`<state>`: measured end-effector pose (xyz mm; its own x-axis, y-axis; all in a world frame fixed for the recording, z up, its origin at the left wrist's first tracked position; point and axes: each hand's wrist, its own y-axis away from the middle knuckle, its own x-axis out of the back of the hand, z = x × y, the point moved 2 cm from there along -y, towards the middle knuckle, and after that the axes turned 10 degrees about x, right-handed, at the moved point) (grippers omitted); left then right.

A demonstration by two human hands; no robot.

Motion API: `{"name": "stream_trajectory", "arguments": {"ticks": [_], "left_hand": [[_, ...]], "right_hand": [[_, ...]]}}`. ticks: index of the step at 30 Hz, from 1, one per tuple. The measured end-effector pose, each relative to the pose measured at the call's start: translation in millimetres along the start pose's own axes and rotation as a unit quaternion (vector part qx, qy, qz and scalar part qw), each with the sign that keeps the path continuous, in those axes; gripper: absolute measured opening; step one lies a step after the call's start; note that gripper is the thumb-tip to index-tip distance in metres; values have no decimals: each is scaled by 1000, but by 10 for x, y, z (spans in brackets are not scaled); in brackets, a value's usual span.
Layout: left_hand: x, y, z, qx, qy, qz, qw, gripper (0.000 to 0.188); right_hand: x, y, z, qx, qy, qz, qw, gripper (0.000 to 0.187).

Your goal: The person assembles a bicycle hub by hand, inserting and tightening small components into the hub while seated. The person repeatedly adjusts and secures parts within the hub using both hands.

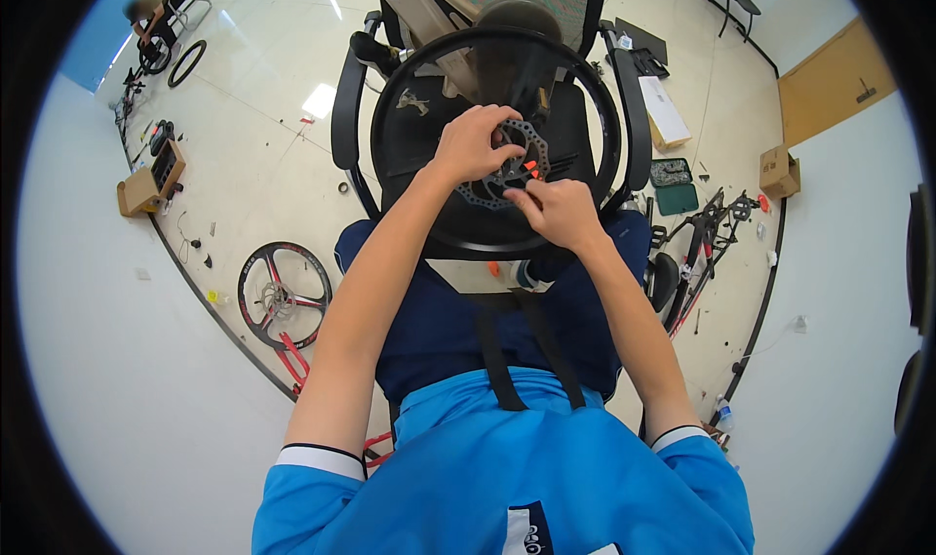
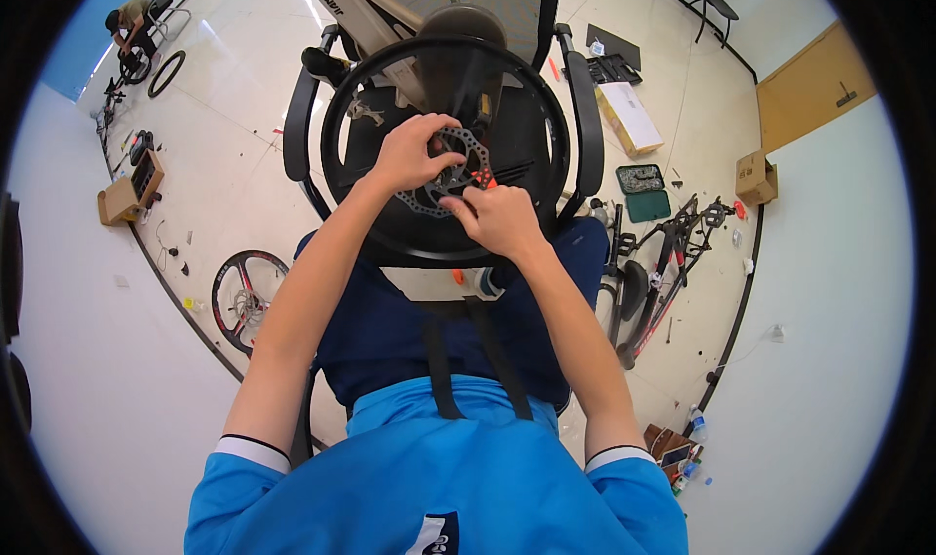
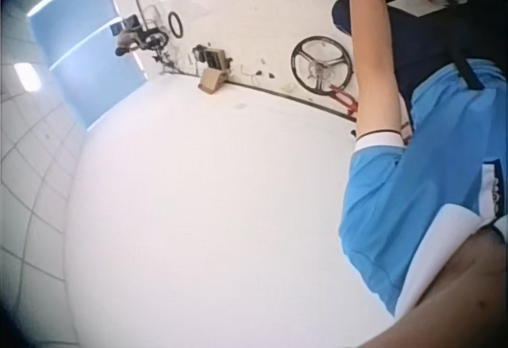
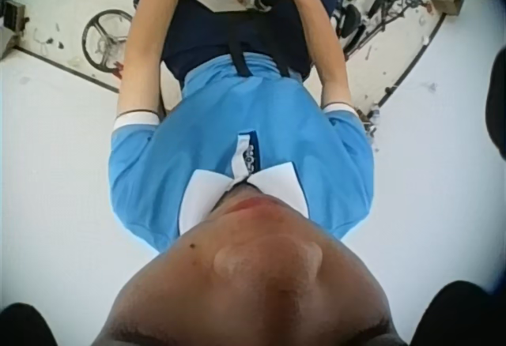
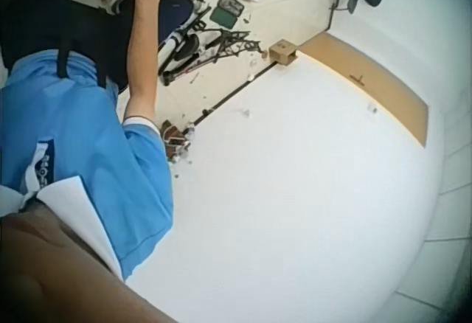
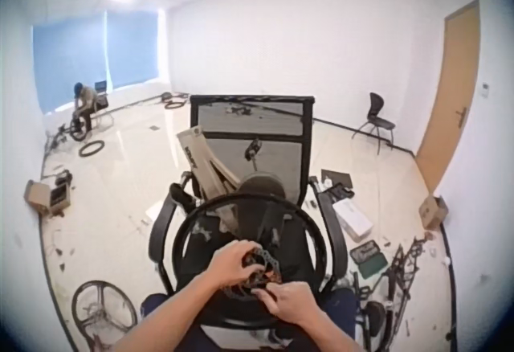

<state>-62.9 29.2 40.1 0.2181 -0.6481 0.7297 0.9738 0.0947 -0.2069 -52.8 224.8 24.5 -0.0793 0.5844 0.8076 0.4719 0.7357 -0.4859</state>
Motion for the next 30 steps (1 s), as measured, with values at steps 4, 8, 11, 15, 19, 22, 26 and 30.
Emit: {"name": "stream_trajectory", "arguments": {"ticks": [4,8,11,15,19,22,26,30], "left_hand": [[-23,22,-27,0,7,7,1000,42],[-41,39,-29,-11,11,12,1000,43],[-41,37,-30,-15,10,15,1000,43],[-31,37,-39,-6,11,9,1000,41],[-36,37,-45,-10,13,11,1000,42],[-52,33,-55,-18,19,21,999,42],[-56,43,-51,-17,28,24,999,41],[25,22,-21,-12,13,19,1000,39]], "right_hand": [[-157,50,64,14,45,-36,998,48],[-160,18,94,17,56,-46,997,48],[-178,-43,126,35,53,-44,997,48],[-176,-119,122,45,53,-59,996,47],[-178,-132,123,51,58,-74,994,44],[-155,-119,127,51,60,-79,994,43],[-149,-132,136,49,61,-92,993,44],[-122,-224,141,47,69,-129,988,44]]}}
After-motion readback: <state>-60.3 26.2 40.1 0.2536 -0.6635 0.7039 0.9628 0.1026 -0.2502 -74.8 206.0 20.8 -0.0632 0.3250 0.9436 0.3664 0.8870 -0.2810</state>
